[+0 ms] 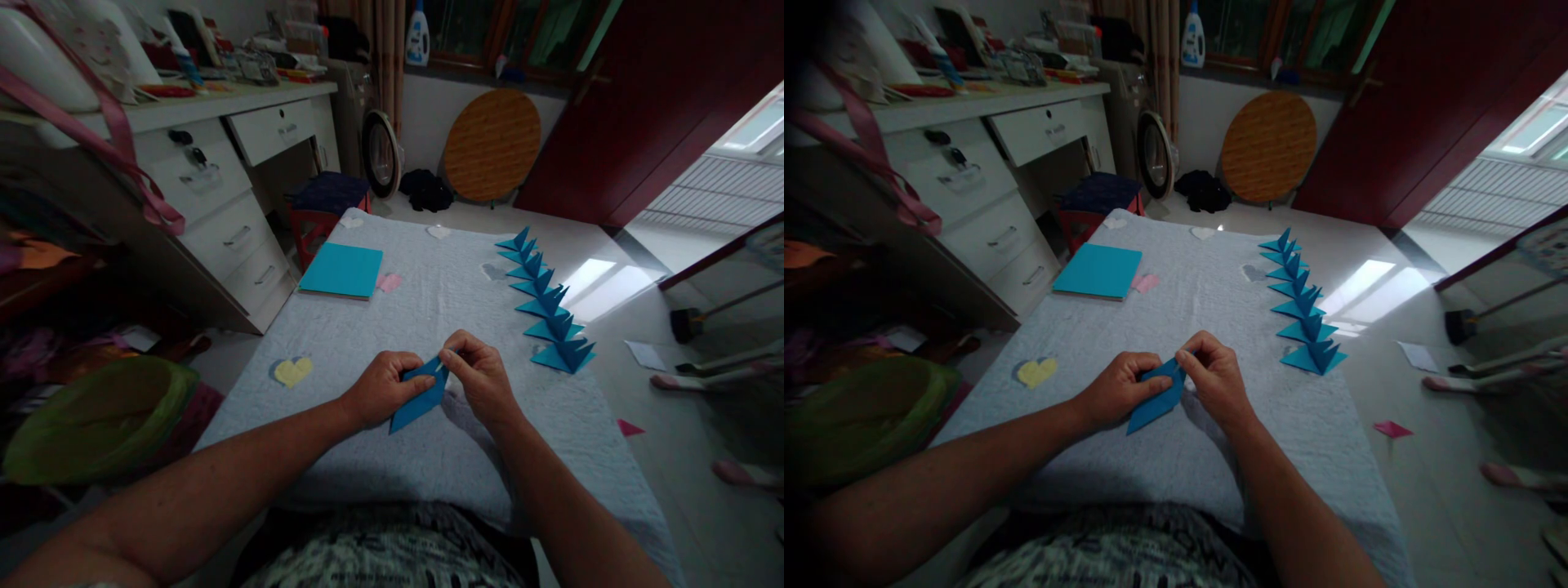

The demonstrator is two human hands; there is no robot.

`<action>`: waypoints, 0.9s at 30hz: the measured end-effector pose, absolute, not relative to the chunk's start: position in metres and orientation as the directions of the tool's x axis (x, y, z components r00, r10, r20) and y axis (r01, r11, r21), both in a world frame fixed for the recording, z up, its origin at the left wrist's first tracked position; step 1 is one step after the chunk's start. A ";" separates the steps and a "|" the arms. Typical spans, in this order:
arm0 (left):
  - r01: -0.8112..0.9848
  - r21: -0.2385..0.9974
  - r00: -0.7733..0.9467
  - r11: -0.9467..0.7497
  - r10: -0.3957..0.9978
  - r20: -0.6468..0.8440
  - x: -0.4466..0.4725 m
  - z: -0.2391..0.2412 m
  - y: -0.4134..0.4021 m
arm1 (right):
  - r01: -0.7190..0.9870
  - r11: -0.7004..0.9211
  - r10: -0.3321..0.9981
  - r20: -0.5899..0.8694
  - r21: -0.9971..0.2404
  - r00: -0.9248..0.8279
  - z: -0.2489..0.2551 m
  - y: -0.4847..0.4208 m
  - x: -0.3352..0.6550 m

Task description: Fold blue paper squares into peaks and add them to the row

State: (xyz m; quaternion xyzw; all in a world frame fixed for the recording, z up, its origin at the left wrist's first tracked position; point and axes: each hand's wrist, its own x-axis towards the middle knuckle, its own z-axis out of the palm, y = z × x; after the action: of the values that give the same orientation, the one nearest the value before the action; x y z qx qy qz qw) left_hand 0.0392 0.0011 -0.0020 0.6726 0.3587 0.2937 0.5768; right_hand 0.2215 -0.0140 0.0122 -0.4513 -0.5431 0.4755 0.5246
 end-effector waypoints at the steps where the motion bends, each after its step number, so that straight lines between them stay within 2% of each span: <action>1: 0.148 0.986 0.571 -0.072 0.820 -0.026 0.039 -0.002 0.001 | -0.005 0.152 0.988 0.152 -0.988 -0.030 0.012 -0.014 0.222; 6: 0.155 0.987 0.565 -0.051 0.824 -0.047 0.039 -0.001 0.000 | 0.003 0.177 0.984 0.177 -0.984 0.026 0.009 -0.014 0.224; 11: 0.112 0.992 0.536 0.050 0.838 -0.103 0.041 -0.001 0.000 | -0.123 0.198 0.966 0.173 -0.972 0.189 0.004 -0.011 0.227; 14: 0.004 0.995 0.490 0.104 0.867 -0.092 0.042 -0.002 0.003 | -0.146 0.074 0.997 0.069 -0.986 0.040 0.002 -0.012 0.225; 18: -0.117 0.987 0.432 0.110 0.900 -0.049 0.043 -0.003 0.009 | 0.009 -0.033 0.988 -0.034 -0.999 -0.150 0.000 -0.014 0.217; 23: -0.142 0.982 0.369 0.121 0.927 -0.061 0.041 -0.003 0.015 | 0.026 -0.065 0.990 -0.068 -0.998 -0.123 -0.003 -0.013 0.214; 27: -0.061 0.998 0.300 0.022 0.954 -0.003 0.041 -0.004 0.018 | 0.043 -0.063 0.996 -0.066 -0.997 -0.065 -0.008 -0.011 0.213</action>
State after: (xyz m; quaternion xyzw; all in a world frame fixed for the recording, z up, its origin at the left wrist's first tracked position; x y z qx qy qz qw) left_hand 0.0410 0.0179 -0.0036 0.5506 0.4054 0.4311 0.5888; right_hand 0.2133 -0.0110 -0.0080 -0.5091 -0.5100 0.5220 0.4563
